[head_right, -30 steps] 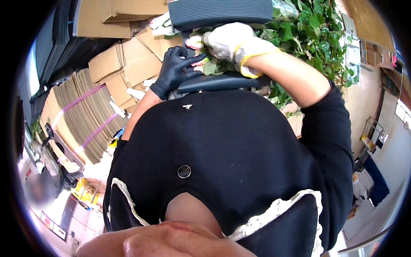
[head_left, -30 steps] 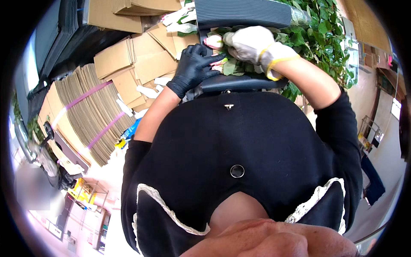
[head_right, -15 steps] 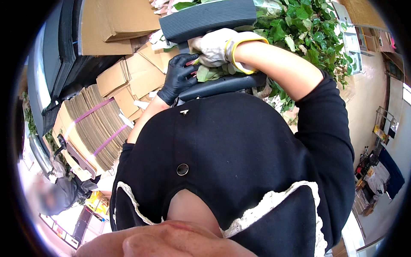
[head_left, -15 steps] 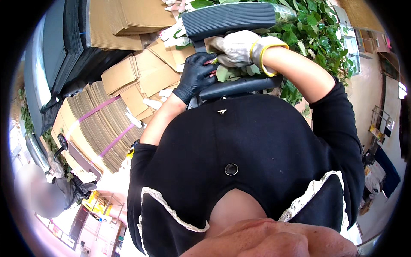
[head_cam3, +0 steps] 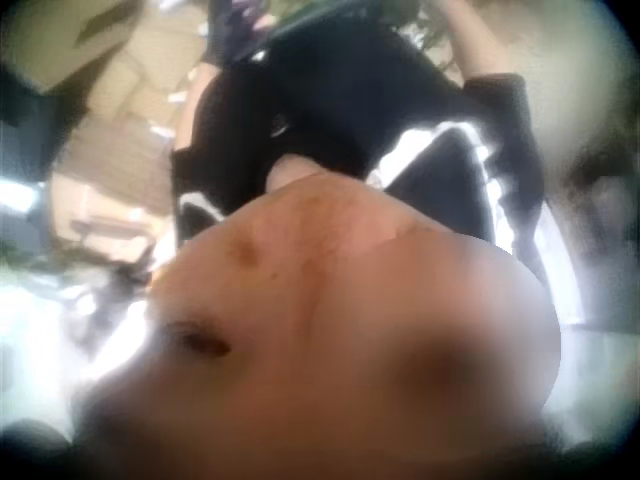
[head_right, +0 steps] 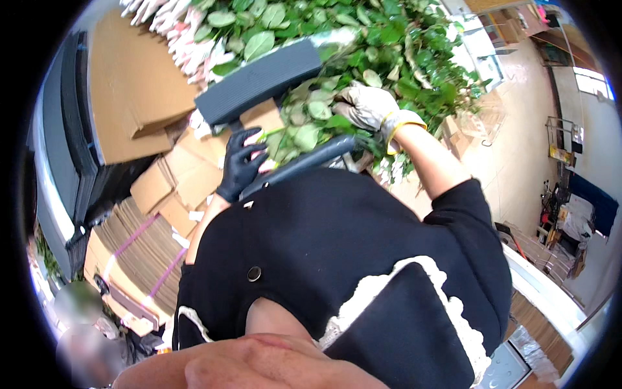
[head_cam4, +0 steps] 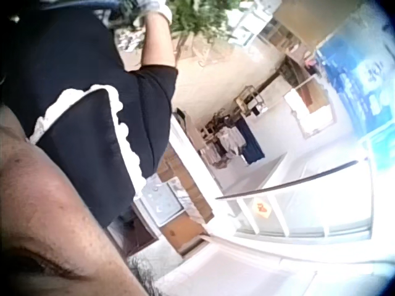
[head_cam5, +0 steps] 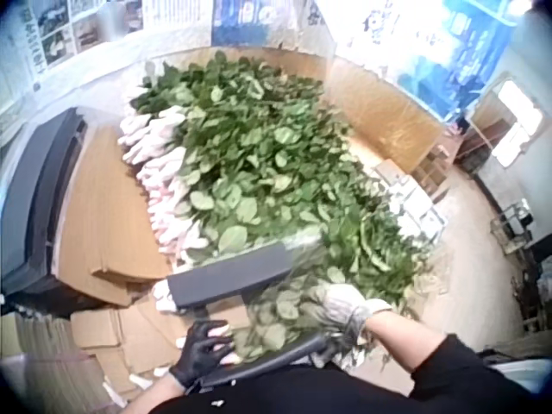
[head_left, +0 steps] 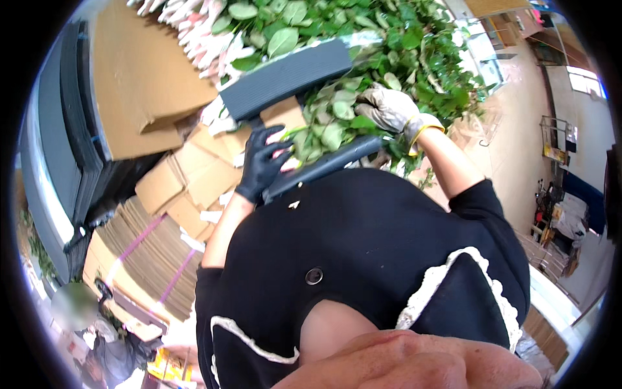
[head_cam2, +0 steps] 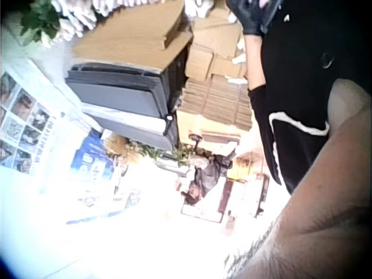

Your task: The person arranges pink roses and green leaves into a cardboard box, then places a black foam insert over the arrangement. They continue to adjust the flowers and leaves within the box, ensuring they fit properly around the foam insert.

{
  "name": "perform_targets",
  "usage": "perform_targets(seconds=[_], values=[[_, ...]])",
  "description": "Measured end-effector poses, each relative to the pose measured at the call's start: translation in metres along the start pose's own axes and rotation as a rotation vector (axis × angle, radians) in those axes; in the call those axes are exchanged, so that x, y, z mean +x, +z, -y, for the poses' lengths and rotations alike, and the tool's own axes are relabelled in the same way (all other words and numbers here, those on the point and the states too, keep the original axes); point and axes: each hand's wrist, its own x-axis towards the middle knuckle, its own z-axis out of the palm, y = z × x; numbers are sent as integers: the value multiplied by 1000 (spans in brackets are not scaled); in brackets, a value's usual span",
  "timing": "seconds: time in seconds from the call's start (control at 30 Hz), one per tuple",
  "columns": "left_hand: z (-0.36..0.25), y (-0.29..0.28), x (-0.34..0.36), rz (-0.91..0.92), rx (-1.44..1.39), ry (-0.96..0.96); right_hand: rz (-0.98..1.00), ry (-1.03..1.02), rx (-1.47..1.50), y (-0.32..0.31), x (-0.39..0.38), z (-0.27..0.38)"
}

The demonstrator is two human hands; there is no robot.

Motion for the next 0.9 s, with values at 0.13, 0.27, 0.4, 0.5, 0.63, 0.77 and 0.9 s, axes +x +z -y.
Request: perform_targets(seconds=[0.13,0.27,0.4,0.5,0.63,0.77,0.9], values=[[12,-1,-26,-74,12,-49,-365,141,280,-89,46,32],[22,16,-21,-75,-118,-60,-369,-132,-502,-46,110,0],[30,20,-21,-61,-143,-123,-124,68,-253,-67,171,1],[21,17,-28,-115,-177,-225,-686,-143,-453,-127,153,44],[18,11,-27,-49,-91,-163,-1060,-226,-378,-174,160,68],[34,16,-27,-103,-105,-107,-911,-7,-487,-143,177,67],[25,16,-26,-105,-151,-208,-646,101,-421,-133,195,57]])
